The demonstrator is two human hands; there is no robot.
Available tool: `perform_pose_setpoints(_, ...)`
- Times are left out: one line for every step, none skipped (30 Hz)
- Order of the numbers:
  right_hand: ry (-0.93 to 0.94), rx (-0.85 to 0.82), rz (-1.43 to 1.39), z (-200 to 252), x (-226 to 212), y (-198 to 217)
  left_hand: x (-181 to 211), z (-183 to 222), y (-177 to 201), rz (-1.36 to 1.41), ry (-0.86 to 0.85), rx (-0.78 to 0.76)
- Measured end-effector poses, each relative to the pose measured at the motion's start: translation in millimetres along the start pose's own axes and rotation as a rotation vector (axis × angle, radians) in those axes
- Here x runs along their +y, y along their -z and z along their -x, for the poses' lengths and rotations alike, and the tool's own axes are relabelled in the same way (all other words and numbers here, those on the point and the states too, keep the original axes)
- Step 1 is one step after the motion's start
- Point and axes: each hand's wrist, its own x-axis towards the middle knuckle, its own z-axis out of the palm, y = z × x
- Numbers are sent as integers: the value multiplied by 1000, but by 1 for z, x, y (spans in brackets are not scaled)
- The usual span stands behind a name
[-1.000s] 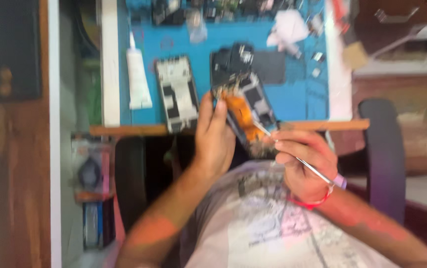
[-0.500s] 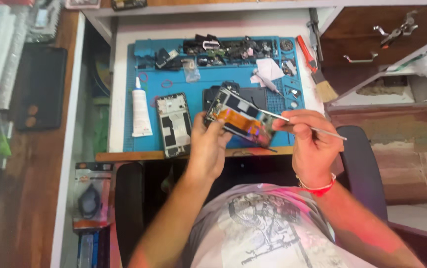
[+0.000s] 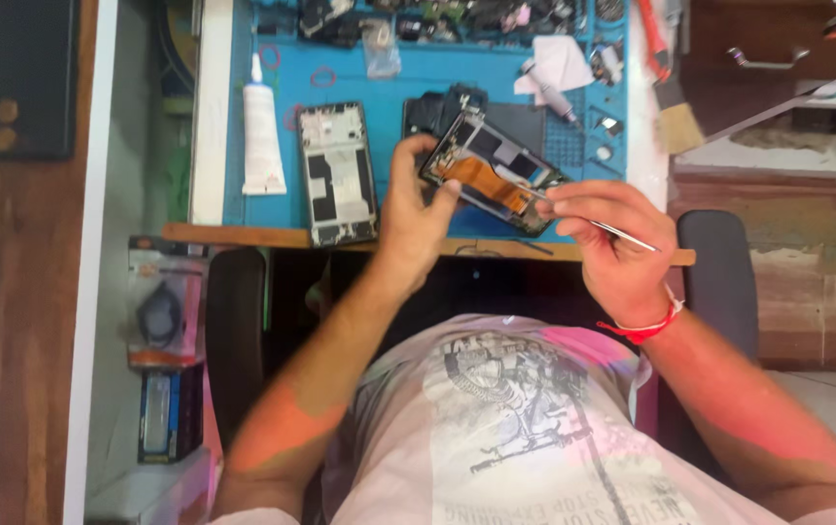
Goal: The person uses a metal spudger to carefully pry and lift a flexible ribbon cable from a smartphone chassis. They work along the edges of the cable, detaching it from the internal frame while holding the device steady.
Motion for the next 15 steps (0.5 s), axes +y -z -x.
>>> perform_pose_setpoints(5,-26,19,-1,-1,0,7,-2,8,-106,-38,-51)
perform_pose_setpoints(24,-53,56,-2,-3,-1,16,-4,18,-211,-74,-103)
perform_pose_setpoints(43,-76,95,-3,-5,-3,26,-6,24,-316,-110,-160)
perform_pose_setpoints(63,-100,134,-5,-7,-4,37,-6,28,-283,20,-196)
perform_pose_setpoints(76,-128,167,-7,-9,-4,47,-9,31,-249,146,-234)
perform_pose_setpoints(90,-156,200,-9,-10,-3,57,-10,34,-214,272,-272)
perform_pose_setpoints(103,-184,233,-11,-11,-3,64,-9,35,-222,164,-316)
perform_pose_setpoints(103,-203,223,-12,-13,-3,69,-9,36,-228,56,-360)
perform_pose_setpoints(103,-222,211,-12,-14,-3,72,-8,36,-235,-53,-402)
perform_pose_setpoints(104,-241,199,-13,-14,-3,74,-8,36,-220,-94,-425)
perform_pose_setpoints(109,-259,200,-14,-14,-3,75,-7,37,-206,-134,-450)
perform_pose_setpoints(115,-276,200,-15,-13,-3,76,-6,37,-191,-174,-474)
perform_pose_setpoints(121,-292,203,-15,-12,-2,75,-5,37,-187,-138,-474)
perform_pose_setpoints(140,-301,201,-16,-10,-2,74,-4,37,-183,-103,-474)
perform_pose_setpoints(159,-311,199,-16,-9,-2,71,-3,38,-178,-66,-473)
